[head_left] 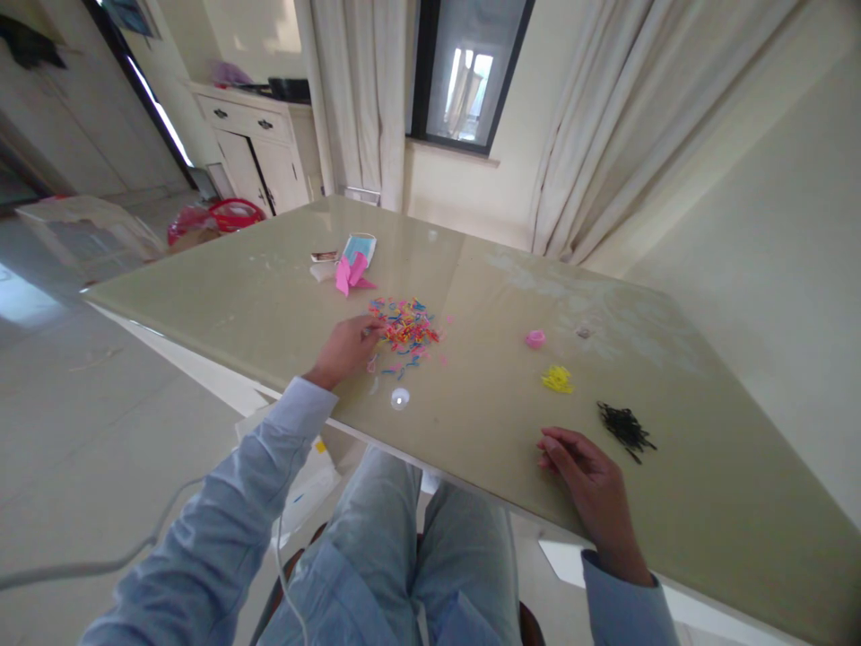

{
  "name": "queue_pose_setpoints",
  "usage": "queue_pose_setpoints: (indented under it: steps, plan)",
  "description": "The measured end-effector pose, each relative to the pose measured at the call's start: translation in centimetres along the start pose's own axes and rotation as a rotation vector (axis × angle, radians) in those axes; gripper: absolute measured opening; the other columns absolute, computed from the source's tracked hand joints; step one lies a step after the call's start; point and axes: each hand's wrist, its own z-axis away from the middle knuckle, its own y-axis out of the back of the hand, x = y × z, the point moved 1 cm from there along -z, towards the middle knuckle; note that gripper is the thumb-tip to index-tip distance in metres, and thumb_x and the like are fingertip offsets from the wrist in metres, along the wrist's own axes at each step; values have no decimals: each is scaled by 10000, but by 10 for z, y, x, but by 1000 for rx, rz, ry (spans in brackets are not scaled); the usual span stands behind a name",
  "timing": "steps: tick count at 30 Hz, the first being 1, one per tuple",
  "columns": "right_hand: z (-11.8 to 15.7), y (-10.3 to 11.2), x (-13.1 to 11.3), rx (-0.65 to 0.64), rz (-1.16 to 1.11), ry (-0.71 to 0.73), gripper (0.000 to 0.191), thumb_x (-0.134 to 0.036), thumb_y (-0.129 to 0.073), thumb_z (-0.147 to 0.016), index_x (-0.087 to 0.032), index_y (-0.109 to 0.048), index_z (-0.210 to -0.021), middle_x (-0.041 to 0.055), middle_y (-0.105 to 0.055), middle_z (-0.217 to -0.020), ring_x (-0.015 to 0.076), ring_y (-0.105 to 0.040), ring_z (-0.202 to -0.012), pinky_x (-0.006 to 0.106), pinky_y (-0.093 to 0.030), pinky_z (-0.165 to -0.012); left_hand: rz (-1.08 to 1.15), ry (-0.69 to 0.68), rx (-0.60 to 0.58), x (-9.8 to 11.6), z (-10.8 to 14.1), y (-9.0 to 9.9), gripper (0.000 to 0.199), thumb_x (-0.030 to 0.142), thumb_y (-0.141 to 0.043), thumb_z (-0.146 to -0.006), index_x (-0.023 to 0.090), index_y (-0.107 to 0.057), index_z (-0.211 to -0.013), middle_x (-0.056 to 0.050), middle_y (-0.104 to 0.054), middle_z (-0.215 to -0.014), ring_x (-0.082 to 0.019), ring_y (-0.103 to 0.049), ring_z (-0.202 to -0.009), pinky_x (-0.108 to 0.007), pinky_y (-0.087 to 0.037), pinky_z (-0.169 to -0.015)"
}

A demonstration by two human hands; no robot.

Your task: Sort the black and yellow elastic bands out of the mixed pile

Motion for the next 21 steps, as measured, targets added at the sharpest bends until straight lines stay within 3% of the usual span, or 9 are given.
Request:
queue_pose_setpoints:
  steps: [3,9,18,21]
  plan:
    - [0,0,-1,6,6,5,394,-519,-724,-754,-169,-726,-934,74,-745,-767,189,-688,-626,301,-591,-629,-12,16,-24,-3,1,1,274,269,-529,-854,151,-742,-981,-81,-754,-930,-195,-664,-773,-296,-515,-758]
    - [0,-1,-4,11,8,3,401,-532,-720,-744,-169,-723,-913,77,-743,-751,192,-684,-611,305,-590,-616,-225,-64,-1,-6,-1,4,309,224,-497,-845,165,-762,-993,-118,-714,-1046,-238,-651,-972,-339,-503,-903]
    - [0,-1,-4,7,13,23,413,-538,-712,-757,-162,-730,-926,85,-742,-733,199,-685,-609,318,-591,-615,-435,-1,-177,5,-7,-2,295,309,-531,-854,212,-782,-975,-114,-657,-1003,-243,-642,-906,-339,-501,-833]
    - [1,-2,-5,1,-1,16,417,-548,-715,-754,-166,-729,-919,90,-749,-766,199,-688,-611,319,-593,-612,-475,25,-187,8,-9,-3,292,286,-513,-851,194,-779,-930,-127,-659,-986,-244,-638,-871,-336,-496,-794]
